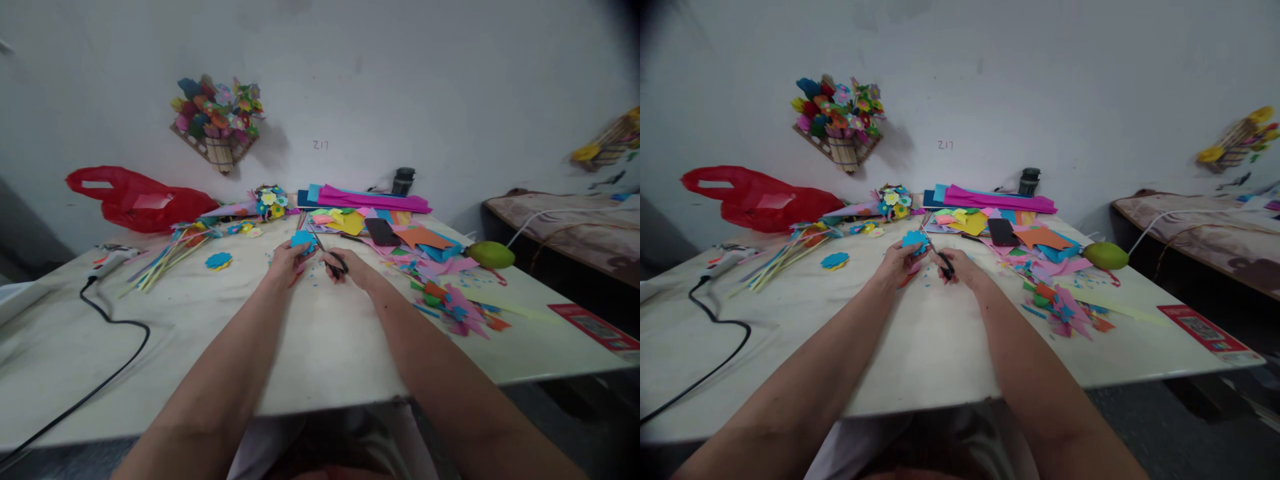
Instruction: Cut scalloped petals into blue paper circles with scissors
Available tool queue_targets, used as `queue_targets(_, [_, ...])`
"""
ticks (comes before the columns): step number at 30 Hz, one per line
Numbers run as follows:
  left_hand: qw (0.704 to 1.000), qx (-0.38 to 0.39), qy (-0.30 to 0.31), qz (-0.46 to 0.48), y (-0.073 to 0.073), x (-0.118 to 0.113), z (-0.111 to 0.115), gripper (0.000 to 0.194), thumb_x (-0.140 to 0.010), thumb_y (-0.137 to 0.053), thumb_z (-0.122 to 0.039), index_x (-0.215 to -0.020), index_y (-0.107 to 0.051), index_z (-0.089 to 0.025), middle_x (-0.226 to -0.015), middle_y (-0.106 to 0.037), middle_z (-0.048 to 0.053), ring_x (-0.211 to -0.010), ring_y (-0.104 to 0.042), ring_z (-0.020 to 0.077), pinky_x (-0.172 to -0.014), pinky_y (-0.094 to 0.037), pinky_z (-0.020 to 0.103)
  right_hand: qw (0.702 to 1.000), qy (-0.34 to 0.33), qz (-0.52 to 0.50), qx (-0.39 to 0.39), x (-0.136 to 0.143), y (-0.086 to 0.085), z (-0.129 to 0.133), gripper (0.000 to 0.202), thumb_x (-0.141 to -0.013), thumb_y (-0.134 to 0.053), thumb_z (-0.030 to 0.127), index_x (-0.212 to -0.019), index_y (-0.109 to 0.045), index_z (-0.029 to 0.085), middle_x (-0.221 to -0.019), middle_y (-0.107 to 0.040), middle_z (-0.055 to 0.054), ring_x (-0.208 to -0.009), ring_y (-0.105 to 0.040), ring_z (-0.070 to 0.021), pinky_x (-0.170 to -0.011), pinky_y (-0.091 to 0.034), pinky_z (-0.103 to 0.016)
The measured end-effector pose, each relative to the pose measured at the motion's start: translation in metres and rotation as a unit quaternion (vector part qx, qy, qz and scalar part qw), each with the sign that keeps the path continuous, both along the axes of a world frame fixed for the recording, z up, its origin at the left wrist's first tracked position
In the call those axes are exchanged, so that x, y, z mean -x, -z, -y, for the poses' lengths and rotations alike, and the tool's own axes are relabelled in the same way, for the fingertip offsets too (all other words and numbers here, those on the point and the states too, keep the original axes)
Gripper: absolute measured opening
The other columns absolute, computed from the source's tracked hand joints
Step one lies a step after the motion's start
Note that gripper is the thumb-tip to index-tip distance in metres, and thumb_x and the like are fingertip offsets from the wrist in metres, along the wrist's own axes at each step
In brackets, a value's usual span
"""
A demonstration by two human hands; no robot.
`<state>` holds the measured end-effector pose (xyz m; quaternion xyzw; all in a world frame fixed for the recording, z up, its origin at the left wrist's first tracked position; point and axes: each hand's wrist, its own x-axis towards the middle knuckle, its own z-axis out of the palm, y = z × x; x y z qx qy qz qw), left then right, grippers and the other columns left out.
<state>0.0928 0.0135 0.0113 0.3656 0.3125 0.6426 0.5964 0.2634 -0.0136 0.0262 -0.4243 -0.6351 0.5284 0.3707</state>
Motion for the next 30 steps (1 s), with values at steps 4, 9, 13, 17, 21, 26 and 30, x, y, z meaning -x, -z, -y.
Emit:
queue_targets(4, [1.0, 0.004, 0.004, -0.008, 0.0015, 0.0012, -0.0007, 0.019, -0.062, -0.08, -0.01, -0.079, -0.071, -0.014, -0.079, -0.075, 0.006, -0.083, -0.075, 0.0209, -0.089, -0.061, 0.036, 1.0, -0.005, -0.011, 0.002, -0.0008, -0.0017, 0.0027, 0.016, -0.092, -0.059, 0.027, -0.08, -0.057, 0.017, -0.054, -0.062, 0.002, -0.04, -0.054, -0.0088, -0.035, -0.034, -0.017])
queue_targets(9, [1.0, 0.002, 0.009, -0.008, 0.0014, 0.0019, -0.001, 0.024, -0.059, -0.083, -0.01, -0.08, -0.072, -0.014, -0.081, -0.076, 0.006, -0.088, -0.075, 0.0231, -0.094, -0.059, 0.04, 1.0, -0.001, -0.002, -0.002, 0.0001, -0.0005, 0.001, 0.017, -0.092, -0.06, 0.029, -0.08, -0.058, 0.017, -0.054, -0.061, 0.002, -0.039, -0.054, -0.0087, -0.035, -0.033, -0.017])
queue_targets(13, [1.0, -0.003, 0.009, -0.003, 0.0013, 0.0015, -0.0011, 0.023, -0.058, -0.084, -0.01, -0.078, -0.073, -0.013, -0.079, -0.076, 0.005, -0.077, -0.074, 0.019, -0.089, -0.06, 0.036, 1.0, 0.003, 0.007, 0.002, 0.001, -0.0004, -0.0002, 0.017, -0.091, -0.059, 0.027, -0.077, -0.057, 0.017, -0.052, -0.06, 0.003, -0.038, -0.053, -0.0084, -0.034, -0.032, -0.017])
queue_targets(17, [1.0, -0.005, 0.012, -0.005, 0.0014, 0.0015, -0.0012, 0.021, -0.058, -0.084, -0.01, -0.077, -0.074, -0.012, -0.078, -0.075, 0.006, -0.076, -0.073, 0.0184, -0.089, -0.06, 0.035, 1.0, 0.006, 0.006, 0.007, 0.0015, -0.0011, 0.0006, 0.016, -0.089, -0.059, 0.027, -0.077, -0.057, 0.017, -0.051, -0.059, 0.003, -0.037, -0.052, -0.0086, -0.034, -0.029, -0.017])
queue_targets(21, [1.0, -0.008, 0.011, -0.003, 0.001, 0.0014, -0.0002, 0.021, -0.058, -0.084, -0.01, -0.076, -0.074, -0.012, -0.079, -0.075, 0.006, -0.077, -0.073, 0.0187, -0.091, -0.059, 0.036, 1.0, 0.006, 0.003, 0.001, 0.0017, -0.001, 0.0011, 0.015, -0.087, -0.06, 0.027, -0.076, -0.057, 0.017, -0.05, -0.058, 0.004, -0.037, -0.051, -0.0084, -0.034, -0.029, -0.017])
queue_targets(26, [1.0, -0.002, 0.008, -0.004, 0.0008, 0.0012, -0.0004, 0.02, -0.059, -0.083, -0.01, -0.077, -0.073, -0.013, -0.078, -0.075, 0.006, -0.075, -0.072, 0.0182, -0.088, -0.059, 0.035, 1.0, 0.004, 0.004, -0.003, 0.0013, 0.0011, -0.0009, 0.015, -0.086, -0.06, 0.029, -0.076, -0.057, 0.018, -0.05, -0.057, 0.004, -0.036, -0.05, -0.008, -0.033, -0.028, -0.017])
queue_targets(30, [1.0, 0.006, 0.004, -0.009, 0.0023, 0.0021, -0.0027, 0.023, -0.061, -0.082, -0.011, -0.082, -0.073, -0.013, -0.081, -0.076, 0.006, -0.078, -0.074, 0.0191, -0.089, -0.059, 0.036, 1.0, 0.0, 0.007, -0.009, 0.0005, 0.0035, -0.0028, 0.02, -0.085, -0.062, 0.032, -0.073, -0.055, 0.018, -0.05, -0.057, 0.004, -0.036, -0.05, -0.008, -0.033, -0.029, -0.017])
